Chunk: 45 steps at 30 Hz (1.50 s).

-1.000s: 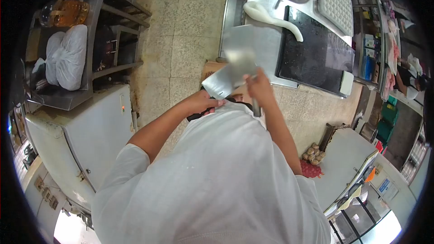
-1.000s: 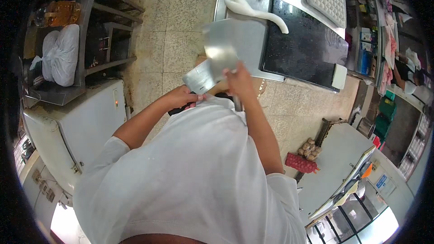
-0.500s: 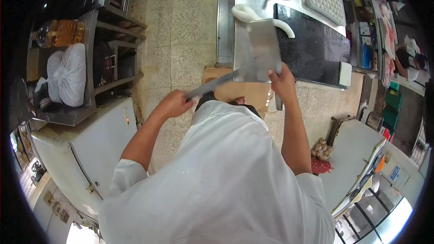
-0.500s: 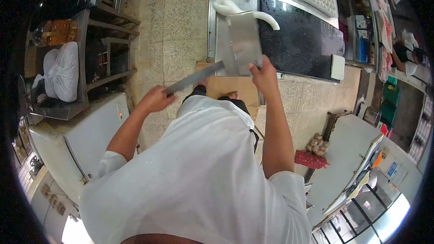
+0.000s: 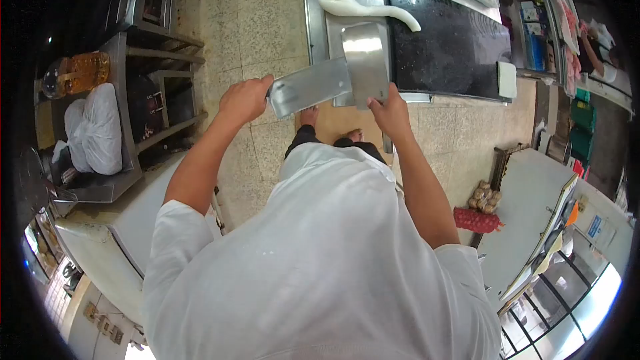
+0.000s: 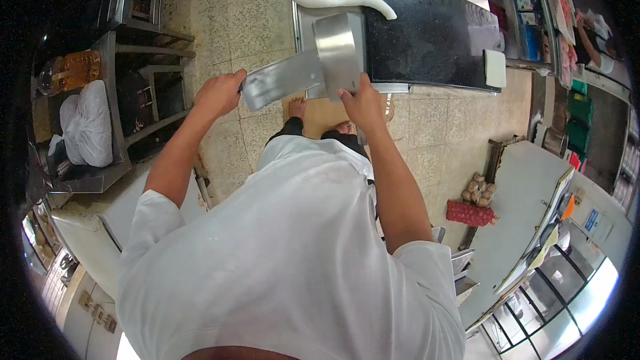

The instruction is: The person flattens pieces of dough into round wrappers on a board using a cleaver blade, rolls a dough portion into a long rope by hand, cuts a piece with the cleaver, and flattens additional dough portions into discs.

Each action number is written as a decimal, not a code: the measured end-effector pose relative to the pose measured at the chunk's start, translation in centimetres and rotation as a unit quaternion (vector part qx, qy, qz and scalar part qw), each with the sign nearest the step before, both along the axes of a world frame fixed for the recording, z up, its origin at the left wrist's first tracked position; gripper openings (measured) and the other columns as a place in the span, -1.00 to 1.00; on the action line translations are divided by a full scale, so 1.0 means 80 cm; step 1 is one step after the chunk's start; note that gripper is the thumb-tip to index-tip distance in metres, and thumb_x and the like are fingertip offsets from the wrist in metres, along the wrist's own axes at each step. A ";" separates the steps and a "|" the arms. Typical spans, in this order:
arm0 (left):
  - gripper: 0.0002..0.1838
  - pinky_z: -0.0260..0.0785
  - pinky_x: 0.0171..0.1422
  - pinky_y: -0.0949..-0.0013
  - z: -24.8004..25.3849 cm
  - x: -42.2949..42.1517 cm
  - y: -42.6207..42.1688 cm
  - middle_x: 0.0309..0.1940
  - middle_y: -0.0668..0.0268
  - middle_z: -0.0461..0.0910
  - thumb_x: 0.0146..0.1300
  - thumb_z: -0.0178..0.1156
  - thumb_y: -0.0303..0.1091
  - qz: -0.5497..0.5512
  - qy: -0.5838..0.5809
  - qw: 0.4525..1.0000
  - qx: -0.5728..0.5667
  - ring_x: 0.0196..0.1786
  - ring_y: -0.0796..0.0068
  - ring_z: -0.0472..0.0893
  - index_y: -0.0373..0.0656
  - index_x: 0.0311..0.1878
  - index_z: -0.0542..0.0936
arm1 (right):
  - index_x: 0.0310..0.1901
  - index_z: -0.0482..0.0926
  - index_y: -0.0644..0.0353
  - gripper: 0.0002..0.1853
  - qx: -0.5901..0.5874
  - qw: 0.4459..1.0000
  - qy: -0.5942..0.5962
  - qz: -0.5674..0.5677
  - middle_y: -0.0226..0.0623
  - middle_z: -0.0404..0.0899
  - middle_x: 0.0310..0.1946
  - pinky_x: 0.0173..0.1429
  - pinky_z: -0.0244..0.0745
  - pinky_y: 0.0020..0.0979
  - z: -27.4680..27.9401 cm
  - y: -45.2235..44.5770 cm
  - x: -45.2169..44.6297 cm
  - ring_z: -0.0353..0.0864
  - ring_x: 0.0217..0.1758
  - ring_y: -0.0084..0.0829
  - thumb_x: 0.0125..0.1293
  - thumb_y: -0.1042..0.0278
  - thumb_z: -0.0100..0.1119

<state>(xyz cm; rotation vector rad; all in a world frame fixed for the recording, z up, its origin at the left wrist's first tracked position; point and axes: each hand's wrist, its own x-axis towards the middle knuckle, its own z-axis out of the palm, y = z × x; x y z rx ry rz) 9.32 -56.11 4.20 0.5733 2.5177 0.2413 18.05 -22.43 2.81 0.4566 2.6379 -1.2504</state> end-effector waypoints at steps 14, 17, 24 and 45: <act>-0.72 0.51 0.04 -0.16 -0.006 -0.006 -0.009 -0.14 -0.06 0.70 0.23 0.10 -0.50 -0.020 -0.008 1.000 0.009 -0.03 -0.17 0.69 -0.14 0.02 0.53 | 0.01 0.40 0.39 -0.62 0.079 0.994 -0.002 0.071 0.35 0.64 -0.29 -0.08 0.54 0.14 0.012 -0.060 0.013 0.65 -0.12 0.35 0.34 0.36 0.32; -0.72 0.51 0.06 -0.15 -0.002 0.005 -0.008 -0.13 -0.05 0.70 0.24 0.10 -0.50 -0.004 -0.027 0.999 0.018 -0.02 -0.15 0.69 -0.14 0.03 0.53 | 0.02 0.41 0.38 -0.60 0.063 0.996 -0.049 -0.033 0.36 0.64 -0.27 -0.03 0.51 0.16 0.036 -0.039 -0.022 0.65 -0.08 0.36 0.32 0.33 0.33; -0.71 0.52 0.05 -0.14 -0.019 0.011 -0.008 -0.11 -0.01 0.71 0.26 0.10 -0.49 0.015 -0.017 1.000 0.012 -0.01 -0.12 0.70 -0.11 0.05 0.53 | 0.05 0.40 0.38 -0.55 0.102 0.994 -0.018 0.034 0.34 0.67 -0.23 -0.01 0.54 0.15 0.015 -0.035 -0.023 0.66 -0.06 0.34 0.29 0.31 0.37; -0.76 0.47 0.02 -0.17 -0.002 0.005 -0.011 -0.15 -0.03 0.70 0.23 0.14 -0.48 0.014 -0.024 0.999 0.044 -0.03 -0.16 0.67 -0.13 -0.02 0.53 | 0.09 0.39 0.35 -0.57 0.092 0.990 -0.088 0.052 0.32 0.67 -0.30 -0.06 0.56 0.11 0.049 -0.002 0.102 0.68 -0.13 0.32 0.31 0.35 0.32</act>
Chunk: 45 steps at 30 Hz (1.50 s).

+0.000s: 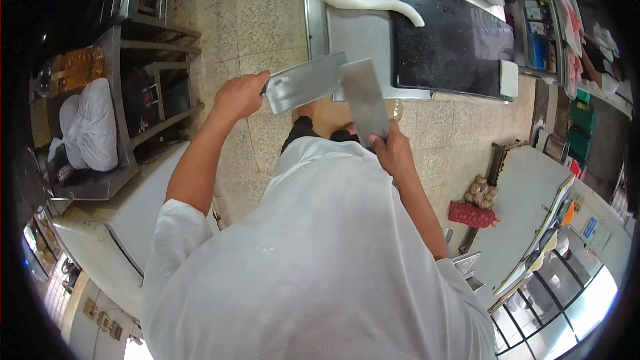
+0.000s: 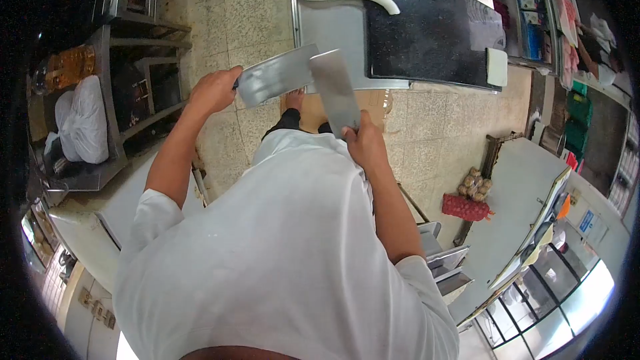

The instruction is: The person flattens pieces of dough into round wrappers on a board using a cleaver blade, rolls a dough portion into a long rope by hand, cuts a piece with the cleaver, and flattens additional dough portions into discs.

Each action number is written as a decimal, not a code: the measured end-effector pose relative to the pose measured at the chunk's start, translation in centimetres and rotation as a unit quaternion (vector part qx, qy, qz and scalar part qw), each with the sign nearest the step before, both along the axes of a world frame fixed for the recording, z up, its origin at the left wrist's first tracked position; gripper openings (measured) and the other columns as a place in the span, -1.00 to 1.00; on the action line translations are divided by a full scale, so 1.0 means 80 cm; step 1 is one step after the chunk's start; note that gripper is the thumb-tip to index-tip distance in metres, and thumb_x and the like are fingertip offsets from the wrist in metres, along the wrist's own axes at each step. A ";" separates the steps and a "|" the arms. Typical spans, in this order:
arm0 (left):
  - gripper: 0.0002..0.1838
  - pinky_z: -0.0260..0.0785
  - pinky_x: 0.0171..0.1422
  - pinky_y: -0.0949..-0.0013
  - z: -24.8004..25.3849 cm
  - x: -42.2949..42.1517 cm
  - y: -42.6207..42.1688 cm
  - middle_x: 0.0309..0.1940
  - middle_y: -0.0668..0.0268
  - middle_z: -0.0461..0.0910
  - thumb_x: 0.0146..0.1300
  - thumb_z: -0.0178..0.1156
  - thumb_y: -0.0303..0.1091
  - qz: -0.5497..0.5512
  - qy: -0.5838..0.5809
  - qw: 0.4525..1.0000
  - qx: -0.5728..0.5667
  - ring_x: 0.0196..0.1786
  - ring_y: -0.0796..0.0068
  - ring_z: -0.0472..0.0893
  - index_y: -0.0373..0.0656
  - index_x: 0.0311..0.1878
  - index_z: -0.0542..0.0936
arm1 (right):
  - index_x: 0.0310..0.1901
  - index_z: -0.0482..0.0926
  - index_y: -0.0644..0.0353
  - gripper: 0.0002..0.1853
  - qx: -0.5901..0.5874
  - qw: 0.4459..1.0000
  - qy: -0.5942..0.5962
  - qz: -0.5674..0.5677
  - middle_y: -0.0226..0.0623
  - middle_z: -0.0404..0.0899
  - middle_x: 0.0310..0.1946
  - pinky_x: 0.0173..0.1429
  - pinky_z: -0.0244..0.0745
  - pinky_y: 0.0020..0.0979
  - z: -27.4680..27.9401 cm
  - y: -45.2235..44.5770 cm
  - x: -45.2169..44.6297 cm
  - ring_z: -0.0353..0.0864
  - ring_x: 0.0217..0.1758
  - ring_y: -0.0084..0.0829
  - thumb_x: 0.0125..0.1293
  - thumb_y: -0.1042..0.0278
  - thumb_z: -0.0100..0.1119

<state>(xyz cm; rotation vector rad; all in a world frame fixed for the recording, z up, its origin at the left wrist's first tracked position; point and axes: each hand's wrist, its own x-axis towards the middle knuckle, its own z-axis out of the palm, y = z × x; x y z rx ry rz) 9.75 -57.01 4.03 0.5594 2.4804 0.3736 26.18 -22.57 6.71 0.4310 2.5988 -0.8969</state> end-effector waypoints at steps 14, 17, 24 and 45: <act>-0.73 0.48 0.04 -0.17 0.004 -0.008 -0.002 -0.13 -0.04 0.69 0.22 0.14 -0.47 -0.017 -0.010 0.999 -0.030 -0.01 -0.16 0.67 -0.11 0.01 0.54 | 0.05 0.42 0.35 -0.60 -0.012 0.999 -0.035 0.001 0.35 0.66 -0.27 -0.03 0.56 0.12 0.027 0.005 0.008 0.67 -0.10 0.33 0.28 0.38 0.34; -0.73 0.48 0.04 -0.17 0.005 -0.004 -0.001 -0.12 -0.04 0.69 0.22 0.13 -0.47 -0.008 0.000 1.000 -0.007 -0.01 -0.16 0.66 -0.11 0.00 0.54 | 0.03 0.41 0.34 -0.61 -0.012 0.999 -0.045 -0.010 0.34 0.66 -0.26 -0.02 0.56 0.12 0.023 0.011 0.005 0.67 -0.09 0.32 0.29 0.38 0.34; -0.73 0.48 0.04 -0.17 0.006 -0.001 0.002 -0.14 -0.02 0.70 0.19 0.14 -0.49 -0.001 -0.006 1.000 -0.004 -0.02 -0.16 0.67 -0.11 -0.01 0.55 | 0.00 0.40 0.36 -0.61 -0.009 0.999 -0.030 -0.032 0.34 0.66 -0.26 -0.03 0.55 0.12 0.012 0.014 0.004 0.67 -0.09 0.33 0.31 0.34 0.35; -0.71 0.50 0.04 -0.17 0.006 0.021 0.064 -0.12 -0.07 0.69 0.25 0.09 -0.45 0.034 -0.026 0.999 0.030 -0.02 -0.18 0.68 -0.16 0.05 0.53 | 0.16 0.41 0.42 -0.55 -0.106 0.994 -0.006 -0.004 0.35 0.67 -0.17 0.04 0.58 0.03 0.006 -0.039 -0.052 0.70 -0.02 0.27 0.33 0.38 0.30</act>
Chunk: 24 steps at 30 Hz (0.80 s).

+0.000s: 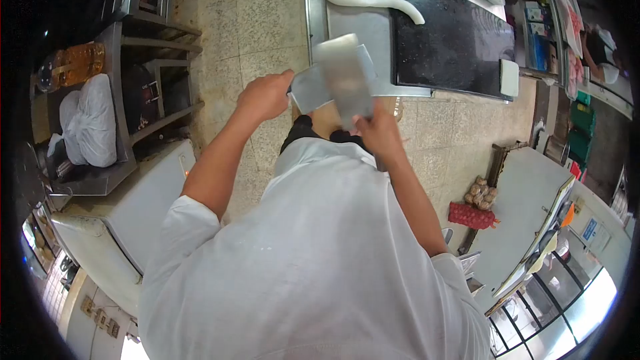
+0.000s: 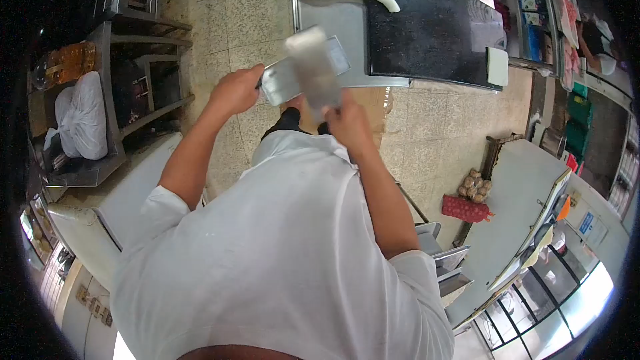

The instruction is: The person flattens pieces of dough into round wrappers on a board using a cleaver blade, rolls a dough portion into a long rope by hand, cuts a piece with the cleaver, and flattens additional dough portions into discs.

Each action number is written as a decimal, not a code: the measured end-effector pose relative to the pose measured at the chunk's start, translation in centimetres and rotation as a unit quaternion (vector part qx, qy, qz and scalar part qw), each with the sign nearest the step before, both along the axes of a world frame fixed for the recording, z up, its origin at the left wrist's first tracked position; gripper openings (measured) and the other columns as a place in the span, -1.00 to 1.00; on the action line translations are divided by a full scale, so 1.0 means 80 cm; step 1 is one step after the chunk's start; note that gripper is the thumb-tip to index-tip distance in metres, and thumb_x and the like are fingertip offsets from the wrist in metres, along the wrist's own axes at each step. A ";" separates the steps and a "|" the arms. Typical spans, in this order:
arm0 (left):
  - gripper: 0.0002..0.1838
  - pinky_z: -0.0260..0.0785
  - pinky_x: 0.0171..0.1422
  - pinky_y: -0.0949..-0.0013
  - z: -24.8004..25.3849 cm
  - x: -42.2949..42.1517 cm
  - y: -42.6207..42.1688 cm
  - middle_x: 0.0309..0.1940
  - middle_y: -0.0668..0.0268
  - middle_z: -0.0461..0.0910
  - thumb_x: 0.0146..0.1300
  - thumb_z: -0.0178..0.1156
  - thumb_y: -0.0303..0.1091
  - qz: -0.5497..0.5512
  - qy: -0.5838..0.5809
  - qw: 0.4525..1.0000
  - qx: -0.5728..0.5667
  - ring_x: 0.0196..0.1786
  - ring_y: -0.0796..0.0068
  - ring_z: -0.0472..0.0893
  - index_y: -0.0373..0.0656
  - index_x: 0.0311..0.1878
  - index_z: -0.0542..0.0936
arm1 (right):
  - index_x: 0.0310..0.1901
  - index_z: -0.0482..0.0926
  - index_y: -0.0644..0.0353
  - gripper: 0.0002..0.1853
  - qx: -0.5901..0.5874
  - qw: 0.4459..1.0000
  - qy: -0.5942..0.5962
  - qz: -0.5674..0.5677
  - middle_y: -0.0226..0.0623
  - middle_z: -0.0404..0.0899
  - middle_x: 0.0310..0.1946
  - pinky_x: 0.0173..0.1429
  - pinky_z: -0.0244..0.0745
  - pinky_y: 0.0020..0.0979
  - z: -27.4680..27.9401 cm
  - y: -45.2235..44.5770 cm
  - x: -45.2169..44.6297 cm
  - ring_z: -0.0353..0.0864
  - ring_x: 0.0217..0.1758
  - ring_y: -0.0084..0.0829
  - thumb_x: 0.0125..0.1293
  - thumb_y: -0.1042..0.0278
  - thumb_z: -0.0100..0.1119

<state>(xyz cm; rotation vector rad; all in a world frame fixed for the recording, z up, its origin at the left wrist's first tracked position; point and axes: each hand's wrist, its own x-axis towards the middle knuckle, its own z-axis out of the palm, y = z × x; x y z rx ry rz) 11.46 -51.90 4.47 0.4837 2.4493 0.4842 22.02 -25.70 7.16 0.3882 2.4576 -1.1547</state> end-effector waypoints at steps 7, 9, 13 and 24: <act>-0.77 0.49 0.06 -0.17 -0.006 0.014 0.004 -0.09 -0.04 0.69 0.29 0.10 -0.40 0.033 -0.021 0.998 0.042 0.03 -0.16 0.66 -0.17 -0.01 0.51 | 0.17 0.45 0.30 -0.56 -0.007 1.000 0.000 0.026 0.30 0.68 -0.15 0.02 0.58 0.01 0.013 -0.032 -0.004 0.70 -0.04 0.26 0.31 0.37 0.31; -0.76 0.49 0.06 -0.17 0.001 0.015 0.010 -0.09 -0.04 0.69 0.29 0.13 -0.36 0.038 -0.036 0.998 0.023 0.04 -0.16 0.65 -0.18 0.00 0.51 | 0.19 0.45 0.28 -0.53 -0.024 0.999 -0.021 -0.019 0.26 0.68 -0.15 0.09 0.54 0.04 0.014 -0.024 -0.014 0.70 -0.06 0.25 0.31 0.34 0.33; -0.68 0.48 0.06 -0.15 -0.001 0.015 0.014 -0.09 -0.05 0.68 0.27 0.22 -0.33 0.041 -0.052 0.997 0.032 0.03 -0.19 0.65 -0.20 0.06 0.52 | 0.18 0.46 0.27 -0.53 -0.079 0.990 0.021 -0.119 0.22 0.69 -0.16 0.07 0.54 0.04 -0.013 -0.012 -0.012 0.70 -0.09 0.24 0.31 0.30 0.34; -0.70 0.32 -0.44 0.37 -0.005 0.018 0.026 -0.39 0.31 0.58 0.26 0.31 -0.45 0.057 -0.277 0.936 0.211 -0.56 0.56 0.45 -0.17 0.06 0.61 | 0.10 0.47 0.26 -0.63 -0.081 0.902 0.150 -0.397 -0.25 0.63 -0.31 -0.35 0.52 -0.31 0.024 0.111 0.040 0.61 -0.43 -0.40 0.37 0.34 0.35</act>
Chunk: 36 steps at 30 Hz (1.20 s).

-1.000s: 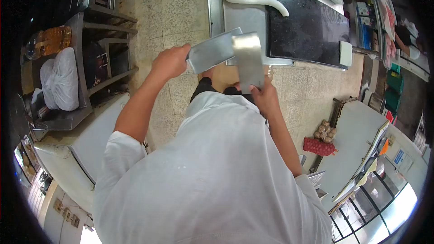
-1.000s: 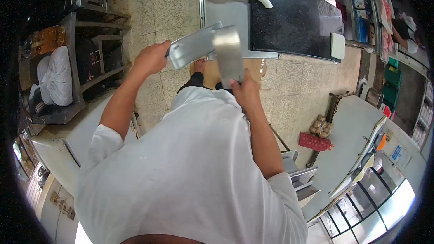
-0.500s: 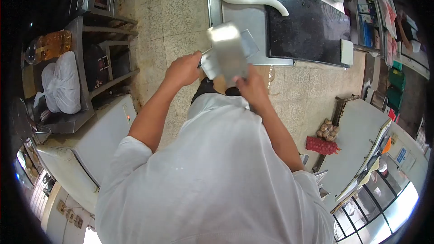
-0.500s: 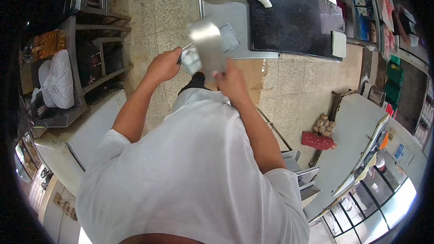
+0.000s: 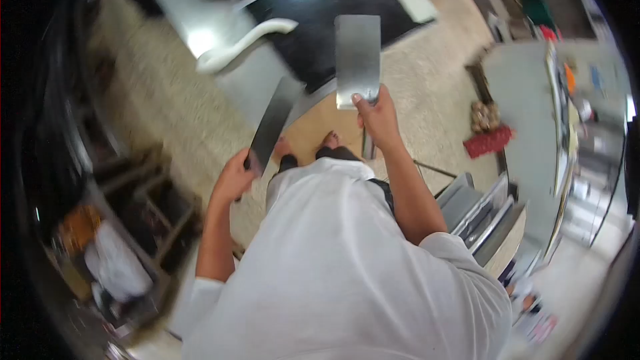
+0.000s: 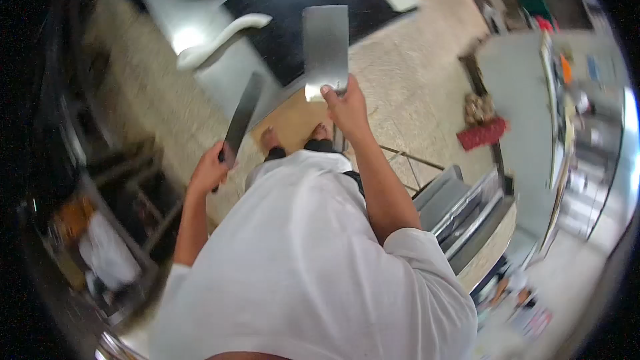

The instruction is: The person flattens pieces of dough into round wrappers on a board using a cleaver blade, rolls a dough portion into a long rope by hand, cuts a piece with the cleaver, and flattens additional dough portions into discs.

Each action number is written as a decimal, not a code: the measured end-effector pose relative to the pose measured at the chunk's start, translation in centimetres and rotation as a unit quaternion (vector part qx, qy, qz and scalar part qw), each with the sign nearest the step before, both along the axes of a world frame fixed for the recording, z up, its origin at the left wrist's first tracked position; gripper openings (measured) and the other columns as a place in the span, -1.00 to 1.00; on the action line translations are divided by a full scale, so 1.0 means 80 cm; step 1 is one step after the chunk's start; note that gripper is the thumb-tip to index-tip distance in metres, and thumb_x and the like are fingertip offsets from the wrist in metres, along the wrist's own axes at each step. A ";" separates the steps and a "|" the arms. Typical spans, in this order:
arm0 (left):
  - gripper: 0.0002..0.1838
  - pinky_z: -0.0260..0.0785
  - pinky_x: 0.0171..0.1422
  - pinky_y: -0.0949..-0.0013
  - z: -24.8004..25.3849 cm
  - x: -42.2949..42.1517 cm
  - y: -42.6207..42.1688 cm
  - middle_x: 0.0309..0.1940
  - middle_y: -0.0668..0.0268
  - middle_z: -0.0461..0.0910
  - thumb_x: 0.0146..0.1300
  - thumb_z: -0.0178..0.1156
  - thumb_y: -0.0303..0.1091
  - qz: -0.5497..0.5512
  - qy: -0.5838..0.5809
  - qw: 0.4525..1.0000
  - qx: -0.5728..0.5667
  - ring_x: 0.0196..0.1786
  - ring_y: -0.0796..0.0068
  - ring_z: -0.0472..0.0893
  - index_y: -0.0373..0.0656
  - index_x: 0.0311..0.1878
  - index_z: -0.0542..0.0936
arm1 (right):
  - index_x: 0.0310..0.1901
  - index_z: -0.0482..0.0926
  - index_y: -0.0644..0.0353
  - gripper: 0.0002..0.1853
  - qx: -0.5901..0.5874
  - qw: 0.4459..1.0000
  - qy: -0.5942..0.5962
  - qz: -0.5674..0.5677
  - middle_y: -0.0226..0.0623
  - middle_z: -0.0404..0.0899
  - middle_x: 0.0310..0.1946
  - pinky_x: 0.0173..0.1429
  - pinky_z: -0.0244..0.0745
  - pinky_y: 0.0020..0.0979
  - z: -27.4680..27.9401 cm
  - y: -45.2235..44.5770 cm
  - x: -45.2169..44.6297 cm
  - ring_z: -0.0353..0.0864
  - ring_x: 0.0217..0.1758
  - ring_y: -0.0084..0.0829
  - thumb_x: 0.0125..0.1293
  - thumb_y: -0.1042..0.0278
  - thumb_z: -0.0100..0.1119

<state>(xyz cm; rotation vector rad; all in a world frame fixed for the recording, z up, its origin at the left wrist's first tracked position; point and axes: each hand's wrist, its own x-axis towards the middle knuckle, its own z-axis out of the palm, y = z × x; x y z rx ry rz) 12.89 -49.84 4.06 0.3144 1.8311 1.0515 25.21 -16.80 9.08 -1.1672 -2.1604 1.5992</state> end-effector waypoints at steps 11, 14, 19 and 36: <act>-0.45 0.43 -0.45 0.52 0.066 0.052 0.302 -0.17 0.27 0.55 0.19 0.47 -0.46 -0.100 -0.191 0.920 0.326 -0.36 0.59 0.55 -0.11 0.14 0.37 | 0.18 0.43 0.23 -0.58 -0.106 0.945 0.238 -0.196 -0.41 0.56 -0.30 -0.46 0.45 -0.51 0.065 -0.002 0.159 0.50 -0.53 -0.64 0.41 0.30 0.36; -0.46 0.45 -0.38 0.52 0.116 0.088 0.369 -0.12 0.27 0.59 0.13 0.51 -0.47 -0.223 -0.194 0.908 0.297 -0.34 0.60 0.56 -0.10 0.07 0.38 | 0.16 0.43 0.23 -0.59 -0.072 0.926 0.283 -0.240 -0.41 0.56 -0.27 -0.45 0.44 -0.51 0.069 0.010 0.193 0.49 -0.52 -0.64 0.42 0.28 0.36; -0.57 0.41 -0.43 0.48 0.119 0.157 0.432 -0.27 0.35 0.54 0.12 0.47 -0.54 -0.286 -0.179 0.905 0.257 -0.40 0.59 0.55 -0.07 -0.08 0.41 | 0.16 0.45 0.23 -0.61 0.008 0.898 0.294 -0.327 -0.39 0.60 -0.16 -0.29 0.53 -0.50 0.043 0.025 0.258 0.58 -0.28 -0.62 0.43 0.30 0.35; -0.67 0.37 -0.49 0.50 0.123 0.227 0.579 -0.39 0.39 0.53 0.21 0.46 -0.45 -0.321 -0.138 0.895 0.276 -0.55 0.64 0.46 -0.11 -0.13 0.44 | 0.11 0.55 0.33 -0.57 0.008 0.929 0.032 -0.369 -0.04 0.73 -0.20 -0.01 0.62 -0.24 0.005 -0.008 0.396 0.75 -0.20 -0.26 0.34 0.24 0.39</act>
